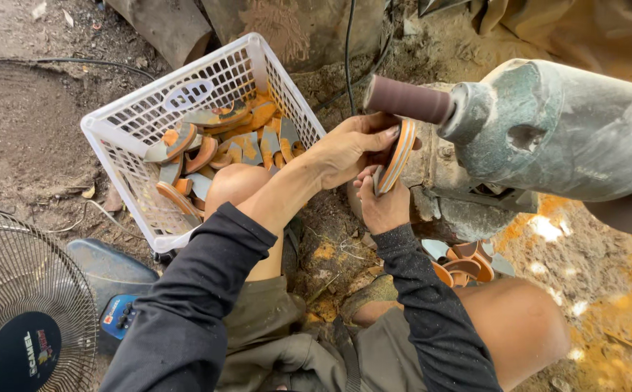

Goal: The person sits on the ground and uses a rotating sanding drum to smooth the edges of orange and grey slipper parts. They pick each part from a white basket, press it against the spinning drum, and return it to the basket.

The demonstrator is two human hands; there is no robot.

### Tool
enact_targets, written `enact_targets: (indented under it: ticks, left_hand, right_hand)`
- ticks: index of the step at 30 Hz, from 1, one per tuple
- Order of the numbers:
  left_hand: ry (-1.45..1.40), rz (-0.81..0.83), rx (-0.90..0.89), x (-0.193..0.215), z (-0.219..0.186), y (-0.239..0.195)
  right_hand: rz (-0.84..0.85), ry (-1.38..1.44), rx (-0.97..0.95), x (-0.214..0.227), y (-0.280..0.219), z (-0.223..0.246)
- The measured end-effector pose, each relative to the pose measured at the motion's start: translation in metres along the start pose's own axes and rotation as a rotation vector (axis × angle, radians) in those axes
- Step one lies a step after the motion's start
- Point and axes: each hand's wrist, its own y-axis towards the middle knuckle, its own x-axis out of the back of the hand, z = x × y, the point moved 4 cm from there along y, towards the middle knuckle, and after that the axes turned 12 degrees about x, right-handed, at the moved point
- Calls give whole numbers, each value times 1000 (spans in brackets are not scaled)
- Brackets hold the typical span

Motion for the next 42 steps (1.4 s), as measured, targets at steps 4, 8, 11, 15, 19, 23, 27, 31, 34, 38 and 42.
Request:
enact_targets:
  ticks: [4,8,11,15,19,23,27,31,34,38,42]
  left_hand:
    - [-21,-40,-20,5,4,9]
    - [-1,-38,-14,11,8,12]
    - [-77,-70,-41,12,11,16]
    - [-4,-108,-15,13,11,16]
    - [-58,-76,-21,13,13,18]
    - [-72,-69,-47,15,15,20]
    - [-23,-141,-30,18,15,21]
    - [-11,-231,-10,23,17,25]
    - [-37,-282,-30,26,18,34]
    - [-132,-401,-23,35,17,51]
    - [-161,-450,-57,43,12,66]
  right_hand:
    - [0,49,-40,-1,-1,-3]
    - [-2,70,-72,-3,-1,-8]
    - [5,83,-80,-5,-1,-12]
    - [15,48,-49,-6,-2,-13]
    - [-5,51,-4,-4,-1,-13]
    - [10,56,-27,-3,-2,-11]
    - [24,99,-127,-3,-2,-3]
    - [46,107,-296,0,1,8]
    - [33,121,-405,6,5,18]
    - [20,100,-339,13,19,31]
    - [-9,157,-201,14,41,33]
